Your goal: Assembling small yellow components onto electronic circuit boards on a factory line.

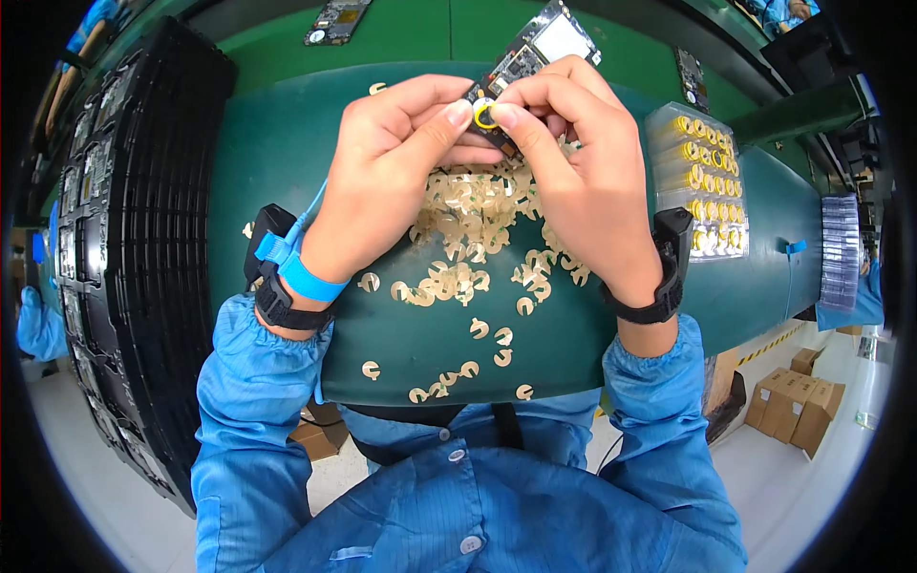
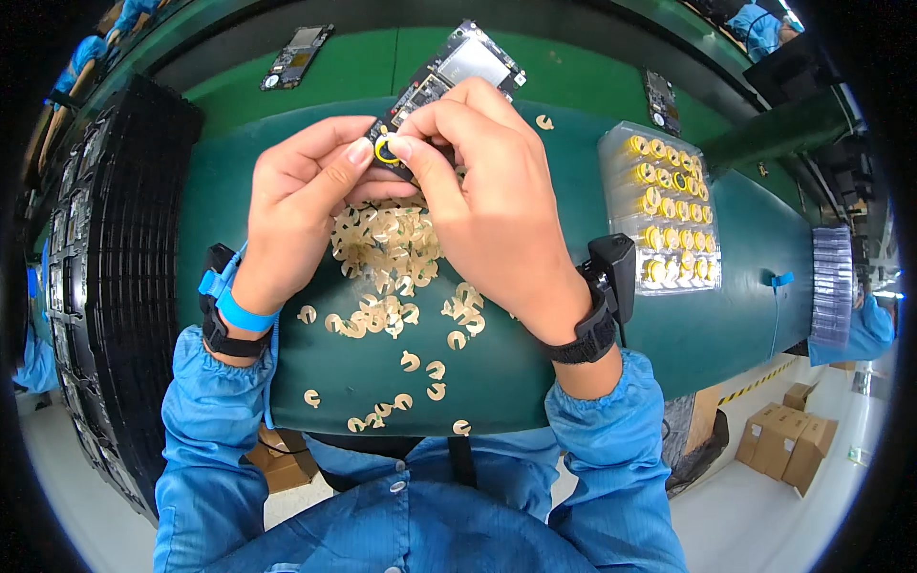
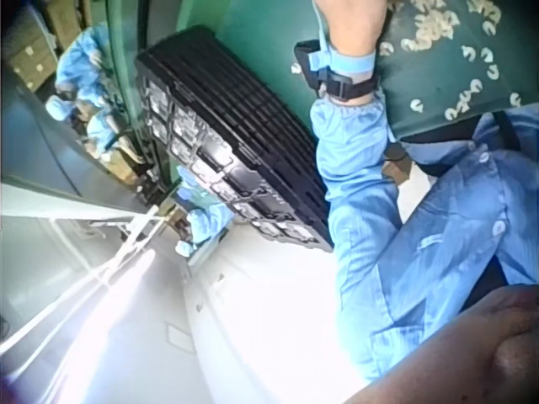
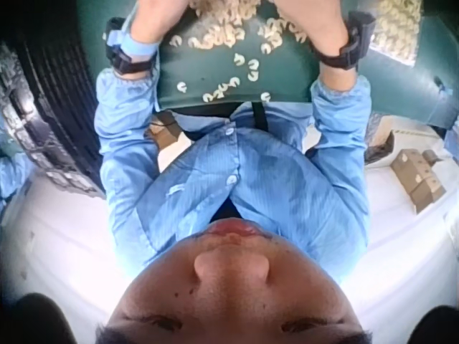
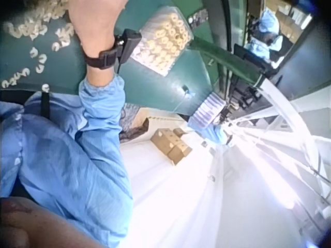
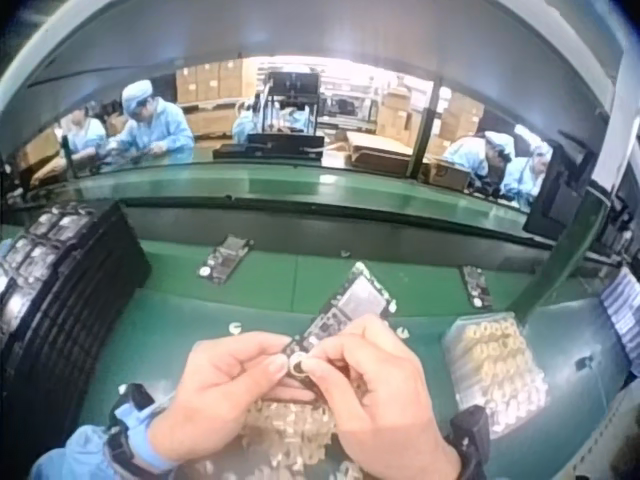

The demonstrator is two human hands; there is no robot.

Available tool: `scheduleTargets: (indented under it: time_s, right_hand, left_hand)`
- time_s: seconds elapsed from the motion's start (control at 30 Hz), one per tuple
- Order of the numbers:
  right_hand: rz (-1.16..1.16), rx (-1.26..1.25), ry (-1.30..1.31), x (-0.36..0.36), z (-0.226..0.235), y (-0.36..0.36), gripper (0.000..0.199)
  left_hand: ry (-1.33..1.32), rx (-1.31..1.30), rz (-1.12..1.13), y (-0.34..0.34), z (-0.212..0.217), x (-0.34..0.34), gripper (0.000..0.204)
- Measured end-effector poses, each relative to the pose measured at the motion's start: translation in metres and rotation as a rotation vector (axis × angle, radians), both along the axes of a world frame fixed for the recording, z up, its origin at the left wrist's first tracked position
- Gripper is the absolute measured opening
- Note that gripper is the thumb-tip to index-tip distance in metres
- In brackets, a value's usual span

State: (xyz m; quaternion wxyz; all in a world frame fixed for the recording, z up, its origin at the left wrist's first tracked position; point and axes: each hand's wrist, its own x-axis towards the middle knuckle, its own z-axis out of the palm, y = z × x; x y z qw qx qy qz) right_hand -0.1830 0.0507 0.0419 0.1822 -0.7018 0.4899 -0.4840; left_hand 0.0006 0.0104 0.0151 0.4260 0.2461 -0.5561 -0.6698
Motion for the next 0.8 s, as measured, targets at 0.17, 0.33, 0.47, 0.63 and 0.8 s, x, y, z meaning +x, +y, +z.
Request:
scheduleTargets:
  time_s: [0.17,0.33,0.47,0.63,0.8]
  right_hand:
    - [-0.025,-0.012,0.051,-0.0012,-0.0009,-0.0012,0.008]
    - [-0.053,-0.015,0.049,0.0014,-0.0027,-0.0013,0.009]
    - [-0.068,-0.023,0.033,0.0031,-0.0029,-0.0011,0.01]
    - [-0.093,-0.047,0.034,0.0034,-0.0039,-0.0012,0.01]
    - [-0.094,-0.082,0.047,0.0039,-0.004,-0.002,0.01]
  left_hand:
    - [-0.002,-0.007,-0.001,0.0007,0.0,-0.001,0.032]
    - [0.0,-0.033,-0.004,0.0002,-0.0011,-0.0008,0.033]
    - [-0.004,-0.027,-0.004,0.0005,-0.001,-0.002,0.033]
    - [0.012,-0.005,0.021,0.0025,-0.0002,-0.0034,0.032]
    - [0.028,-0.001,0.014,0.0014,-0.0012,-0.0017,0.032]
